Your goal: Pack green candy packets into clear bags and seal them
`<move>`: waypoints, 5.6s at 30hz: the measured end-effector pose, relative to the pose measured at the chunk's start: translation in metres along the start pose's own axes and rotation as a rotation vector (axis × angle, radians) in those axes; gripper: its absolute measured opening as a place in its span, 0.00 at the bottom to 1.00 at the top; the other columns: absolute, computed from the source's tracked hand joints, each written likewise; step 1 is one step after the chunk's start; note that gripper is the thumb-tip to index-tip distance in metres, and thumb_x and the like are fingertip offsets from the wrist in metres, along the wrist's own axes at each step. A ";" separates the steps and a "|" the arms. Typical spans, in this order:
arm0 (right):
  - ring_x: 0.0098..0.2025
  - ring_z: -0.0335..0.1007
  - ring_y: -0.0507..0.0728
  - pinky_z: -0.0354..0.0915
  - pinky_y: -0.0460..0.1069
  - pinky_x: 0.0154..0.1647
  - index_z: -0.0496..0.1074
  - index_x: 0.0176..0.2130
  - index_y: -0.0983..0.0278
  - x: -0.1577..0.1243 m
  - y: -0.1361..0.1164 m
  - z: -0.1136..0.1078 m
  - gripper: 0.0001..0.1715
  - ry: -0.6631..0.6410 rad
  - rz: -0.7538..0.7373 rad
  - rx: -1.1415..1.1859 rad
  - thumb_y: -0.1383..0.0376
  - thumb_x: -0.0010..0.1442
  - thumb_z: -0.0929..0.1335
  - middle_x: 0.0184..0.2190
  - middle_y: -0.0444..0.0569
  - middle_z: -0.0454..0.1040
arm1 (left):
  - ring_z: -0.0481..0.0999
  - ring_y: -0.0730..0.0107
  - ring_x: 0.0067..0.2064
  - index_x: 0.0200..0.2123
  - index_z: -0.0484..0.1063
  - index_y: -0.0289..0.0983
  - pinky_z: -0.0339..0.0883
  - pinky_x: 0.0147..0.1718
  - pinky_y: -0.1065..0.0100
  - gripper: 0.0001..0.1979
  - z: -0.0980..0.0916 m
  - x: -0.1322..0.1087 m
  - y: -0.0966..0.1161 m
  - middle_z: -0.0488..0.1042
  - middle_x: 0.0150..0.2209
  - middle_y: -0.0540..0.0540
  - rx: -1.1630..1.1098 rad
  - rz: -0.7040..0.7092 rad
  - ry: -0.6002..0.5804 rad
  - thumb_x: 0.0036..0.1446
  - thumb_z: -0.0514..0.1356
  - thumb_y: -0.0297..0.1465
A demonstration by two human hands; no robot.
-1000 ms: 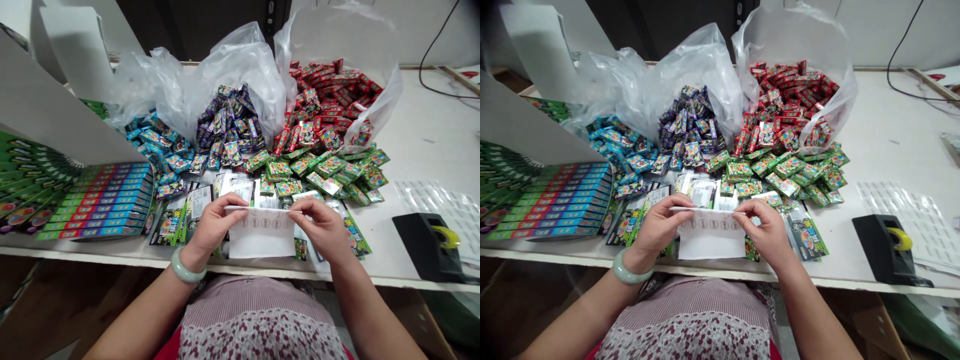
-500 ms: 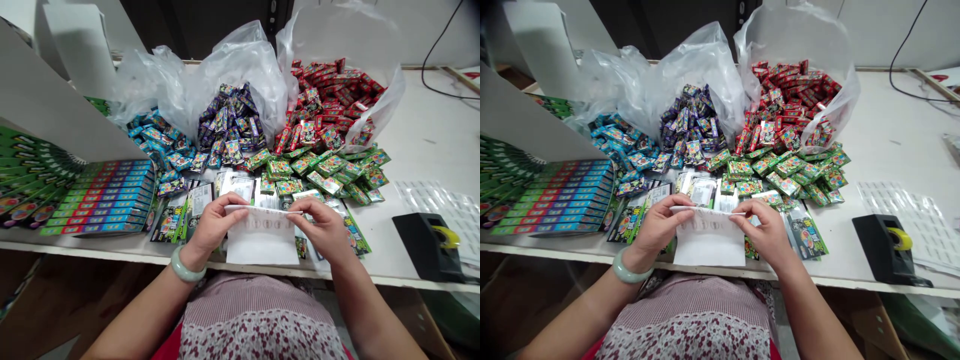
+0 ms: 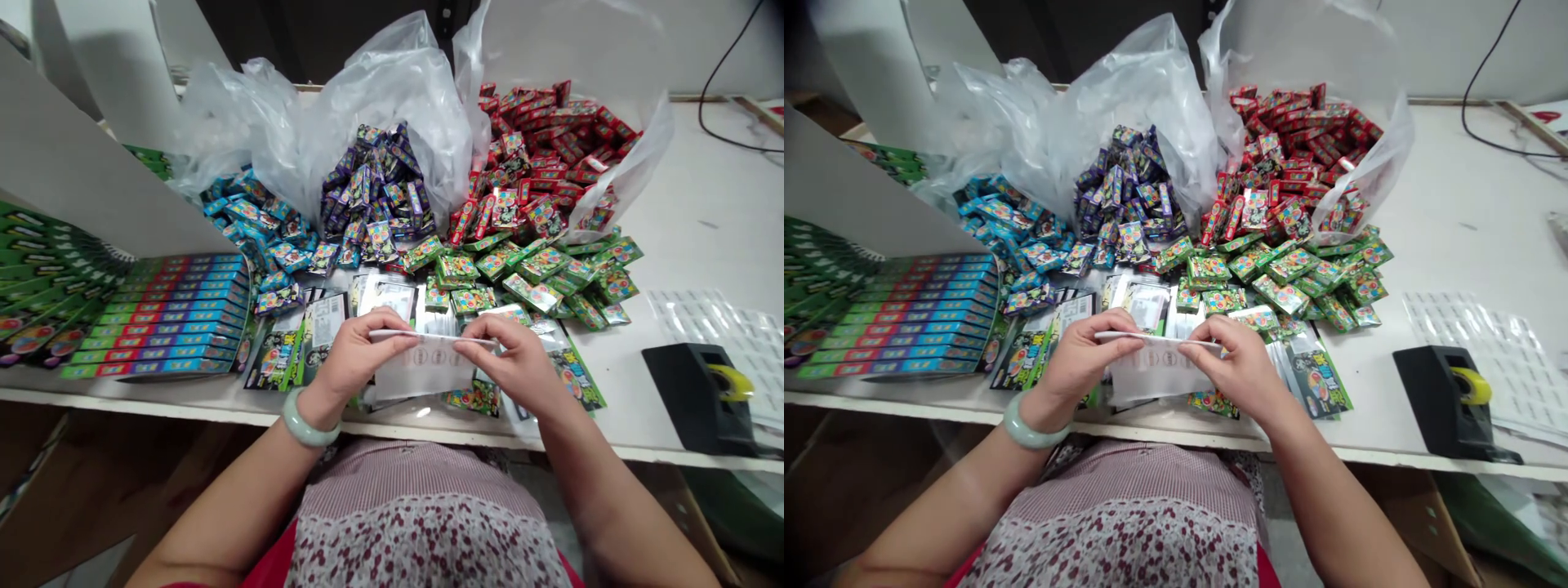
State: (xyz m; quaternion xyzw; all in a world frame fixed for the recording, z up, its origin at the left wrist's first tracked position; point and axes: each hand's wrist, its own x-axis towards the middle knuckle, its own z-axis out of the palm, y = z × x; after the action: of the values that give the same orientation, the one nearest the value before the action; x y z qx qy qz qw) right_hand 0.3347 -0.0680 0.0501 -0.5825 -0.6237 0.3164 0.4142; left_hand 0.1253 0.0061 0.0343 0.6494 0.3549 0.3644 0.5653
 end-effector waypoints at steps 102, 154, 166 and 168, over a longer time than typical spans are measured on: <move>0.38 0.71 0.58 0.66 0.51 0.38 0.73 0.40 0.63 0.036 0.039 -0.067 0.07 -0.277 0.050 -0.641 0.67 0.57 0.69 0.36 0.49 0.76 | 0.73 0.62 0.43 0.44 0.70 0.38 0.67 0.44 0.59 0.11 0.020 0.015 -0.017 0.74 0.41 0.45 0.343 -0.019 -0.199 0.57 0.60 0.33; 0.68 0.48 0.68 0.52 0.65 0.66 0.57 0.64 0.50 0.029 -0.032 0.008 0.37 -0.083 -0.398 0.094 0.54 0.58 0.69 0.67 0.47 0.53 | 0.56 0.43 0.63 0.68 0.37 0.34 0.54 0.62 0.47 0.54 -0.103 -0.011 0.027 0.52 0.64 0.32 0.980 0.297 -0.414 0.47 0.64 0.42; 0.65 0.51 0.68 0.55 0.64 0.65 0.58 0.63 0.61 0.019 0.020 0.037 0.38 -0.386 -0.416 -0.605 0.69 0.54 0.68 0.63 0.58 0.56 | 0.63 0.43 0.58 0.60 0.53 0.32 0.57 0.58 0.45 0.42 -0.081 -0.013 -0.025 0.63 0.56 0.32 1.096 0.379 -0.311 0.47 0.65 0.45; 0.65 0.52 0.67 0.56 0.63 0.64 0.57 0.63 0.58 0.021 0.017 0.037 0.40 -0.425 -0.412 -0.549 0.69 0.53 0.68 0.63 0.57 0.56 | 0.63 0.43 0.58 0.61 0.53 0.34 0.57 0.58 0.45 0.43 -0.079 -0.015 -0.025 0.64 0.56 0.33 1.063 0.381 -0.326 0.47 0.65 0.46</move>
State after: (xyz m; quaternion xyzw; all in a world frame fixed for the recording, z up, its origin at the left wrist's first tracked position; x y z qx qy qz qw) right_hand 0.3100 -0.0419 0.0215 -0.4561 -0.8604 0.1616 0.1599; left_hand 0.0476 0.0339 0.0159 0.9437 0.2744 0.1268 0.1341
